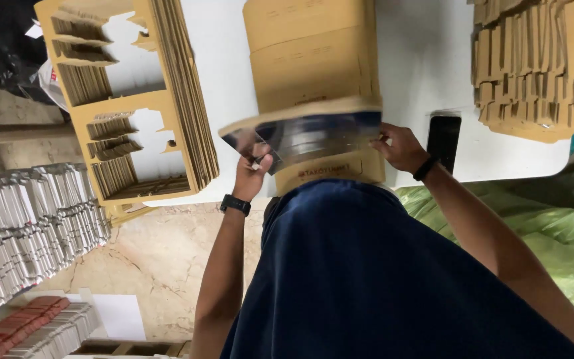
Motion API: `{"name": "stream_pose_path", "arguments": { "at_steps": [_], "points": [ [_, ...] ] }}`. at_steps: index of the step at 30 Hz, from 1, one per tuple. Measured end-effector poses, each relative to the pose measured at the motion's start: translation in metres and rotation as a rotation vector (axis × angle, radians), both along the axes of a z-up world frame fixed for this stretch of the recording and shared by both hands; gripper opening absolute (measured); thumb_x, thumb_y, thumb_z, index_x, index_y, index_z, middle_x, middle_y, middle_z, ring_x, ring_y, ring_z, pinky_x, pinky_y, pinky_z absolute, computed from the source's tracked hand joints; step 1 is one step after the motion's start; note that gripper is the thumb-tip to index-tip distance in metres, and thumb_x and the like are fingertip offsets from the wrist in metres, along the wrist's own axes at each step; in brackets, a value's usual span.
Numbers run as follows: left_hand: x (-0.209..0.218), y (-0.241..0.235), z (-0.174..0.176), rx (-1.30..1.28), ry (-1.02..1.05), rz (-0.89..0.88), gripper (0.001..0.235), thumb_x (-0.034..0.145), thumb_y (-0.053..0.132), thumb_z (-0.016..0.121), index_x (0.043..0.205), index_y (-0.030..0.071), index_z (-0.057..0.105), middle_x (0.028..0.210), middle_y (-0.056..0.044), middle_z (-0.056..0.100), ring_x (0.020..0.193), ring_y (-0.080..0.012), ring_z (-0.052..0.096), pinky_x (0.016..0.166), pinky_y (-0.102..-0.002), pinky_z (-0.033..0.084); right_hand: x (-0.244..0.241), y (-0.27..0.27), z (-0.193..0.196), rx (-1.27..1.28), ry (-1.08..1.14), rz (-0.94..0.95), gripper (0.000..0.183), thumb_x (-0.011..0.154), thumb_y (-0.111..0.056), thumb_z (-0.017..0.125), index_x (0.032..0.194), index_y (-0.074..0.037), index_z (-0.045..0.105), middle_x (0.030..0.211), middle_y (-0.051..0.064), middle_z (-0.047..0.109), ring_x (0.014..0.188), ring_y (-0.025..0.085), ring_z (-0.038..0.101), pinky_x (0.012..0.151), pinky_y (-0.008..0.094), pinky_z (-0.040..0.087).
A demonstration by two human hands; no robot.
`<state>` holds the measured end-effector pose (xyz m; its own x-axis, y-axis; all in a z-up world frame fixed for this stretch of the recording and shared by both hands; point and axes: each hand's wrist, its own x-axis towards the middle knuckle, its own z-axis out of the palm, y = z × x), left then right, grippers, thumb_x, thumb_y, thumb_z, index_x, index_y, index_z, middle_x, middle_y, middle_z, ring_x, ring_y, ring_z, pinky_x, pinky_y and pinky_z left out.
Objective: Folding cardboard sheets into boxes and placing metallic liners inside them at a packaging station.
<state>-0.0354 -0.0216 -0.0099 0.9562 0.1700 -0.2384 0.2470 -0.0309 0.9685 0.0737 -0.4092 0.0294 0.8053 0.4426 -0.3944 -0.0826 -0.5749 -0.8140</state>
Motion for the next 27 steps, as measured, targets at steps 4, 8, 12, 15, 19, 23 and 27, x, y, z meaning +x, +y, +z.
{"name": "stream_pose_path", "arguments": {
  "at_steps": [4, 8, 12, 15, 19, 23, 27],
  "points": [
    [-0.01, -0.008, 0.005, 0.051, -0.031, 0.034, 0.022, 0.101, 0.023, 0.072, 0.113, 0.005, 0.069, 0.096, -0.006, 0.067, 0.096, -0.0157, 0.061, 0.094, -0.041, 0.052, -0.016, -0.013, -0.044, -0.131, -0.025, 0.002, 0.023, 0.102, -0.02, 0.067, 0.112, 0.001, 0.065, 0.102, 0.018, 0.071, 0.106, 0.035, 0.068, 0.092, 0.048, 0.056],
    [-0.027, -0.004, -0.033, 0.229, -0.062, 0.0, 0.019, 0.093, 0.018, 0.081, 0.105, 0.006, 0.073, 0.089, -0.008, 0.071, 0.085, -0.0173, 0.066, 0.084, -0.038, 0.055, -0.027, -0.015, -0.07, -0.12, -0.163, -0.035, 0.027, 0.103, -0.026, 0.069, 0.11, 0.0, 0.065, 0.105, 0.019, 0.068, 0.108, 0.038, 0.067, 0.093, 0.051, 0.056],
    [-0.036, -0.003, -0.02, 0.395, -0.16, -0.051, 0.012, 0.088, 0.015, 0.084, 0.093, 0.009, 0.074, 0.086, -0.005, 0.068, 0.089, -0.0268, 0.071, 0.086, -0.038, 0.056, -0.045, -0.008, -0.064, -0.235, -0.239, -0.193, 0.031, 0.095, -0.019, 0.076, 0.111, -0.001, 0.057, 0.101, 0.017, 0.064, 0.104, 0.04, 0.068, 0.09, 0.051, 0.058],
    [-0.039, -0.022, 0.043, 0.486, -0.172, -0.054, 0.013, 0.091, 0.011, 0.079, 0.102, 0.005, 0.076, 0.103, -0.015, 0.07, 0.108, -0.0376, 0.067, 0.098, -0.043, 0.054, -0.06, -0.003, -0.057, -0.115, -0.272, -0.352, 0.042, 0.088, -0.01, 0.082, 0.117, -0.004, 0.052, 0.105, 0.016, 0.059, 0.107, 0.04, 0.066, 0.09, 0.049, 0.055],
    [-0.063, -0.035, 0.059, 0.497, -0.084, 0.0, 0.033, 0.091, -0.01, 0.064, 0.119, 0.007, 0.069, 0.13, -0.015, 0.059, 0.129, -0.0401, 0.056, 0.108, -0.045, 0.05, -0.069, -0.011, -0.05, 0.419, 0.326, -0.549, 0.03, 0.093, -0.025, 0.072, 0.116, -0.007, 0.066, 0.103, 0.001, 0.057, 0.106, 0.019, 0.064, 0.101, 0.029, 0.052],
    [-0.077, -0.038, 0.054, -0.296, 0.491, 0.356, 0.059, 0.102, 0.029, 0.046, 0.158, 0.014, 0.031, 0.149, -0.034, 0.044, 0.133, -0.0477, 0.05, 0.115, -0.053, 0.043, -0.073, -0.029, -0.069, 0.371, 0.511, -0.344, 0.052, 0.1, -0.049, 0.056, 0.139, -0.015, 0.063, 0.113, 0.009, 0.068, 0.107, 0.022, 0.065, 0.094, 0.037, 0.052],
    [-0.08, -0.032, 0.05, -0.786, 0.786, 0.404, 0.086, 0.091, 0.078, 0.05, 0.126, 0.0, 0.061, 0.078, -0.02, 0.072, 0.062, -0.0298, 0.073, 0.051, -0.036, 0.062, -0.074, -0.013, -0.014, 0.29, 0.696, -0.526, 0.036, 0.101, -0.027, 0.064, 0.135, -0.012, 0.064, 0.097, 0.012, 0.066, 0.085, 0.025, 0.068, 0.078, 0.045, 0.059]
  ]
}}
